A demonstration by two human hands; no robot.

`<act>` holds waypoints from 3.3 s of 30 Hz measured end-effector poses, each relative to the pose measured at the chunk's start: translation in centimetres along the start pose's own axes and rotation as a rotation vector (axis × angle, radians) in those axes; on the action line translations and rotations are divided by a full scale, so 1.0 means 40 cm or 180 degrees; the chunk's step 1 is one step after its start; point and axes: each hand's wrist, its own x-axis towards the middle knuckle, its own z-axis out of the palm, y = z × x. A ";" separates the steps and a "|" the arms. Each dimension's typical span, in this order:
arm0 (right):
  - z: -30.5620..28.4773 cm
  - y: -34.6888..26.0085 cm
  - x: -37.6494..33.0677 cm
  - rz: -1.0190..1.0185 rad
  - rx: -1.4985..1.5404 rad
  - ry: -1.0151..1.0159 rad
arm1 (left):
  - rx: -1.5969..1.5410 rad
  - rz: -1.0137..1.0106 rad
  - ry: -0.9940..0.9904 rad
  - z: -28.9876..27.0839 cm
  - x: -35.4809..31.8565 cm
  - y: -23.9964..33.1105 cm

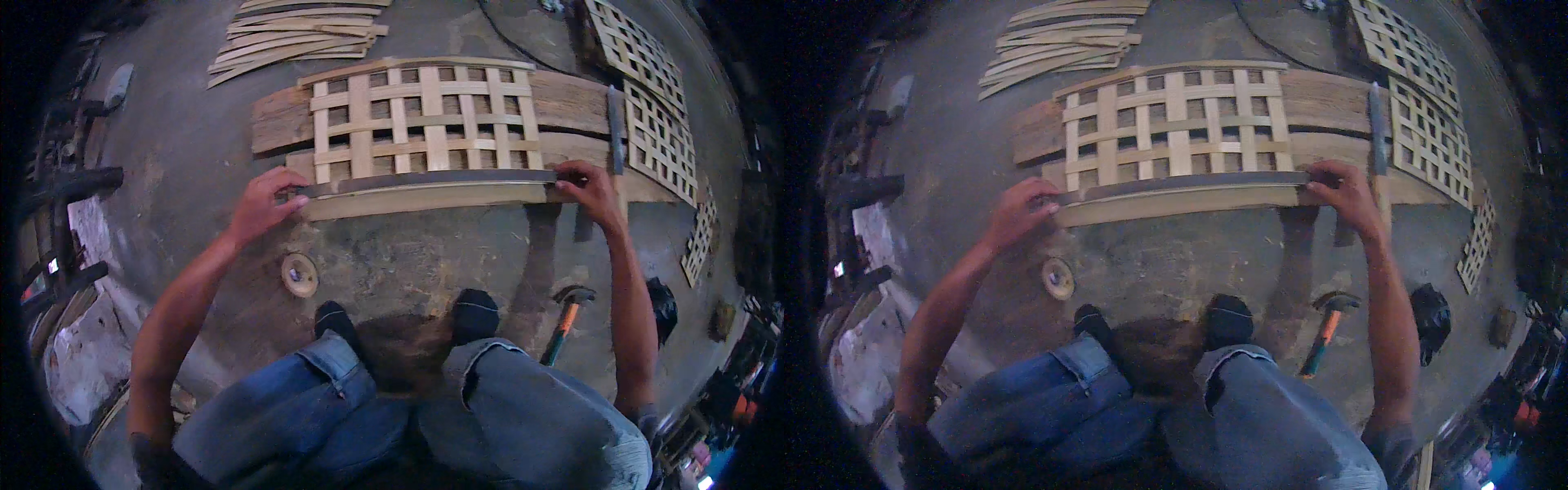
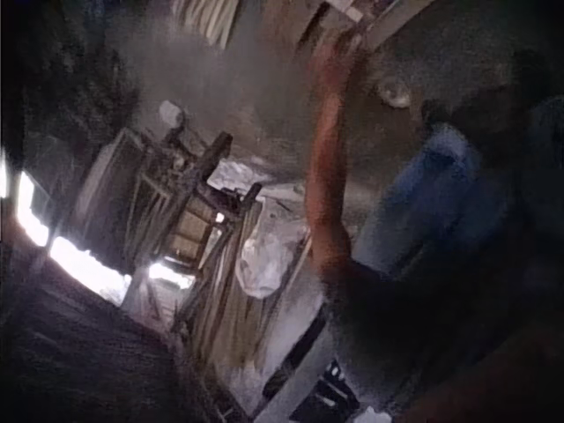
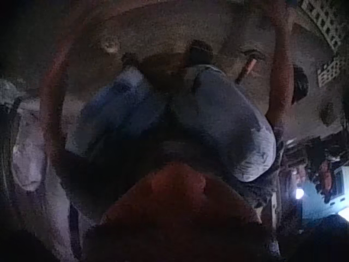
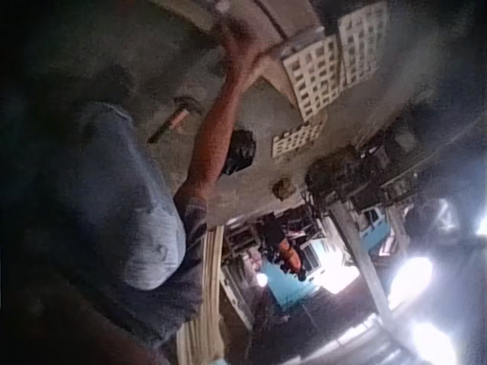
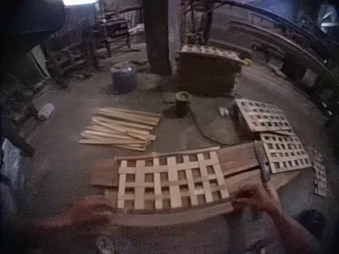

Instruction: The person assembles a wooden lattice by placing thin wooden strips into a grid pattern and securing them with a hammer and nails. They adjust the strips and use a metal bar to align the lattice.

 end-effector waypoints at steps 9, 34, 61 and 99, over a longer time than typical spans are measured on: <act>-0.001 0.000 0.002 -0.0071 -0.0098 0.0017 | -0.0123 -0.0096 0.0036 0.002 -0.005 0.002; -0.001 -0.023 0.007 -0.0043 -0.0288 -0.0048 | -0.0147 0.0163 0.0104 0.007 -0.001 -0.018; 0.028 0.246 -0.293 0.0518 0.0337 -0.0046 | 0.0610 0.1085 -0.0535 0.095 -0.092 0.046; -0.015 -0.226 -0.248 -0.0526 -0.0658 0.2336 | 0.0437 0.0626 0.1272 -0.130 0.225 0.101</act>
